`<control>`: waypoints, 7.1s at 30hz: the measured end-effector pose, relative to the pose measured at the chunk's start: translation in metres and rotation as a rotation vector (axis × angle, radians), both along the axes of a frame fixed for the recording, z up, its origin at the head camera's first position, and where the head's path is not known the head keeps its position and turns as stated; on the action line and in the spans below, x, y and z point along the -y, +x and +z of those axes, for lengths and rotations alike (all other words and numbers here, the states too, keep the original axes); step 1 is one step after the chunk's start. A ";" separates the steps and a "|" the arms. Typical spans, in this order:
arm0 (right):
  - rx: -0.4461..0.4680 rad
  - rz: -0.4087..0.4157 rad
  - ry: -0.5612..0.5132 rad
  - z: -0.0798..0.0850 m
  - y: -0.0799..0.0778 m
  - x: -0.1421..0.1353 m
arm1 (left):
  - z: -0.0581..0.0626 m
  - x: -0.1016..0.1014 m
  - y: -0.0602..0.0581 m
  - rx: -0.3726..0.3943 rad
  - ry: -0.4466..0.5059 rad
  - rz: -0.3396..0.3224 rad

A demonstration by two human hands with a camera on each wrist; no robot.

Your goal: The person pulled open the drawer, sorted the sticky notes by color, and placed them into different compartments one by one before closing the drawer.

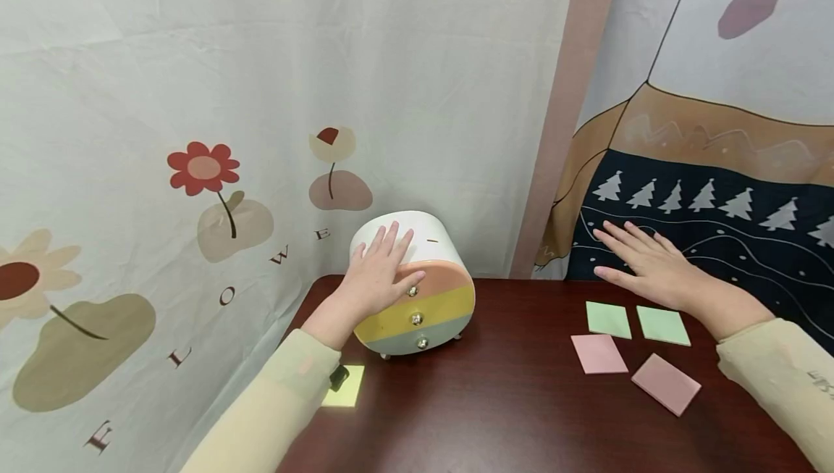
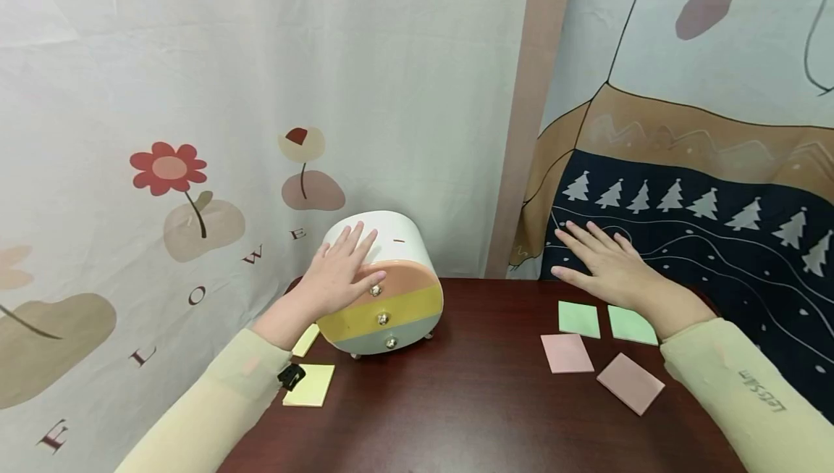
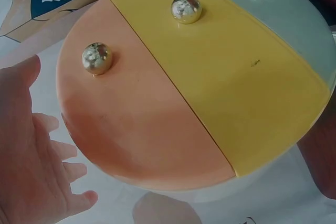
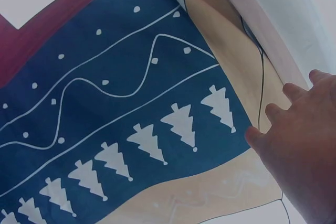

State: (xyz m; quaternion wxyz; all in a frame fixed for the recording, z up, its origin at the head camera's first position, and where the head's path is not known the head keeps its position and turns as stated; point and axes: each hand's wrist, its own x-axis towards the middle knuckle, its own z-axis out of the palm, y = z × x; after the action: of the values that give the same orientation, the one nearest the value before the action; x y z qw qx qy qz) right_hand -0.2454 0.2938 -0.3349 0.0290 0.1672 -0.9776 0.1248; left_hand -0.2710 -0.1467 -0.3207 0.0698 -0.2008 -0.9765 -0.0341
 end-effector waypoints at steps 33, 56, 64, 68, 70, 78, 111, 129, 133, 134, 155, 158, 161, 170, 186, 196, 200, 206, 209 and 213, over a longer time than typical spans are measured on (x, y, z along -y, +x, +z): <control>-0.061 0.095 -0.069 -0.011 0.000 0.011 | -0.007 0.007 0.000 -0.073 0.177 -0.035; 0.002 0.119 -0.225 -0.037 -0.011 0.045 | -0.034 0.042 0.007 -0.110 0.526 0.023; 0.062 0.159 -0.356 -0.046 -0.016 0.061 | -0.048 0.051 0.010 -0.093 0.670 0.052; 0.065 0.180 -0.418 -0.051 -0.017 0.068 | -0.053 0.056 0.013 -0.065 0.735 0.056; 0.066 0.189 -0.452 -0.055 -0.019 0.070 | -0.055 0.057 0.014 -0.042 0.771 0.061; 0.119 0.211 -0.585 -0.068 -0.026 0.084 | -0.068 0.063 0.016 0.012 0.855 0.110; 0.336 0.060 -0.912 -0.089 -0.049 0.177 | -0.102 0.065 0.028 0.084 1.095 0.188; 0.289 0.135 -1.015 -0.075 -0.047 0.210 | -0.102 0.062 0.033 0.013 1.066 0.143; 0.250 0.116 -1.026 -0.089 -0.056 0.213 | -0.107 0.063 0.030 0.000 1.062 0.139; 0.247 0.107 -1.034 -0.090 -0.056 0.213 | -0.107 0.063 0.031 -0.003 1.058 0.147; 0.203 0.012 -1.058 -0.092 -0.053 0.219 | -0.112 0.058 0.030 -0.042 1.048 0.250; 0.204 0.007 -1.062 -0.092 -0.051 0.219 | -0.111 0.058 0.031 -0.036 1.051 0.251; 0.202 0.001 -1.059 -0.092 -0.050 0.217 | -0.111 0.058 0.031 -0.032 1.046 0.249; 0.184 -0.018 -1.018 -0.093 -0.045 0.211 | -0.113 0.055 0.030 -0.038 1.030 0.235; 0.147 -0.032 -1.047 -0.088 -0.032 0.202 | -0.111 0.046 0.030 -0.025 1.019 0.206; 0.102 -0.073 -1.021 -0.094 -0.028 0.193 | -0.113 0.039 0.027 -0.027 1.016 0.178; 0.102 -0.080 -1.021 -0.095 -0.027 0.190 | -0.113 0.037 0.026 -0.007 1.021 0.174; 0.123 -0.098 -1.019 -0.094 -0.024 0.187 | -0.114 0.034 0.026 0.014 1.024 0.173; 0.130 -0.108 -1.016 -0.094 -0.023 0.185 | -0.114 0.031 0.025 0.010 1.029 0.170; 0.129 -0.115 -1.013 -0.094 -0.021 0.182 | -0.113 0.028 0.024 0.012 1.041 0.168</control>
State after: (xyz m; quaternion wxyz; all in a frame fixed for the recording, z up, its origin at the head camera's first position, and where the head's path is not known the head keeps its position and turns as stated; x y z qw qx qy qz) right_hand -0.2666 0.1120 -0.4291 0.0527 0.0700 -0.8018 0.5911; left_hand -0.2469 -0.1744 -0.4340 0.1570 -0.0606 -0.8436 -0.5099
